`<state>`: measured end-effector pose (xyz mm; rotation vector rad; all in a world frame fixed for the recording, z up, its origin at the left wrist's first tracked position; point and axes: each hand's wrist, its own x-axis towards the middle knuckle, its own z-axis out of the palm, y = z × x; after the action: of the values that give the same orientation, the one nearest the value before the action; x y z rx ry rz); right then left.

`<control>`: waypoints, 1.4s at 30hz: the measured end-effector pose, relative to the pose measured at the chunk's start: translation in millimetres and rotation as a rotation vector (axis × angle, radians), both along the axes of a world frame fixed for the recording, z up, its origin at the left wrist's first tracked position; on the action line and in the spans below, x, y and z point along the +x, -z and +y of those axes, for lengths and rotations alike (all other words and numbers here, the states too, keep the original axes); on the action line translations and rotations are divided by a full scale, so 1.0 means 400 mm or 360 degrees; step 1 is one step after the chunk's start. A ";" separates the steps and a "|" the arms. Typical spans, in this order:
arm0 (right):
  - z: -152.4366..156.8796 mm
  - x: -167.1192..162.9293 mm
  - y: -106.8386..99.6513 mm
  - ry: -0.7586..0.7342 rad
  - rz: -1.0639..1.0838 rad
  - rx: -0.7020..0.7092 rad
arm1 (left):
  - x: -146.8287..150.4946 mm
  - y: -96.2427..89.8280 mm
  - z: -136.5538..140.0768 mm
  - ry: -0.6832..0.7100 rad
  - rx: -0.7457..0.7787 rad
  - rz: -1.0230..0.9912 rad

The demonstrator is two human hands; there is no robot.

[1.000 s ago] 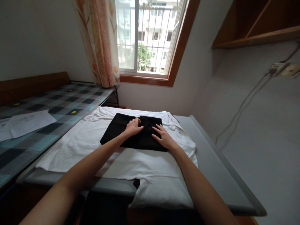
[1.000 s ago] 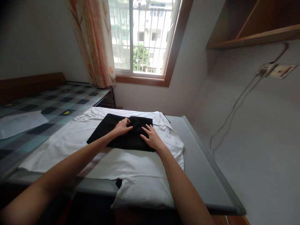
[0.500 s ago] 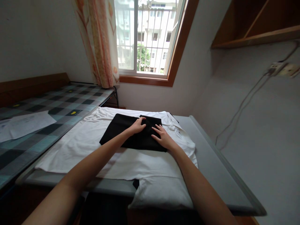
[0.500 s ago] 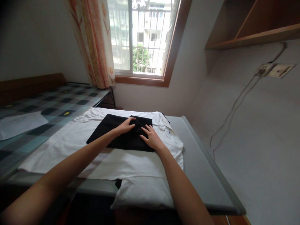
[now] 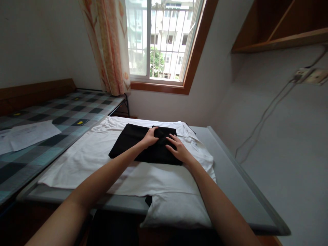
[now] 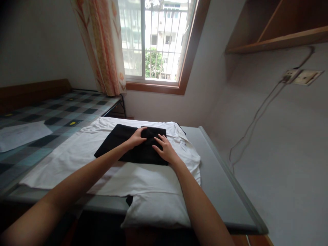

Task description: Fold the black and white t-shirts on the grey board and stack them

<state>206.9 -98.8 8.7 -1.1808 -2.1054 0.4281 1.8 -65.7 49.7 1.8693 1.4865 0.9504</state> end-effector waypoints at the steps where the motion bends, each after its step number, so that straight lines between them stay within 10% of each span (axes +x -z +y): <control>1: -0.003 -0.001 -0.004 -0.0017 0.0013 0.0007 | -0.004 -0.001 0.002 -0.0029 -0.0032 -0.0018; 10: -0.013 -0.003 -0.006 -0.0089 -0.0161 -0.0060 | -0.025 -0.016 -0.019 -0.0112 -0.0123 0.0259; 17: -0.009 0.000 -0.006 -0.0049 -0.0170 -0.0015 | 0.001 -0.034 -0.058 0.0009 0.0552 0.0857; 26: -0.006 0.002 -0.006 0.0046 -0.0227 0.0023 | 0.014 0.065 -0.037 0.0316 0.0302 0.1071; 35: -0.007 0.002 -0.005 0.0036 -0.0219 0.0021 | 0.009 0.041 -0.040 0.0072 0.0383 0.1146; 42: -0.004 0.002 0.000 0.0017 -0.0171 0.0004 | -0.007 0.040 -0.001 0.0236 0.0004 0.1188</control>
<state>207.8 -100.2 8.6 -1.2378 -2.1890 0.3640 -0.9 -66.2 33.7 2.4396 1.6911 0.1655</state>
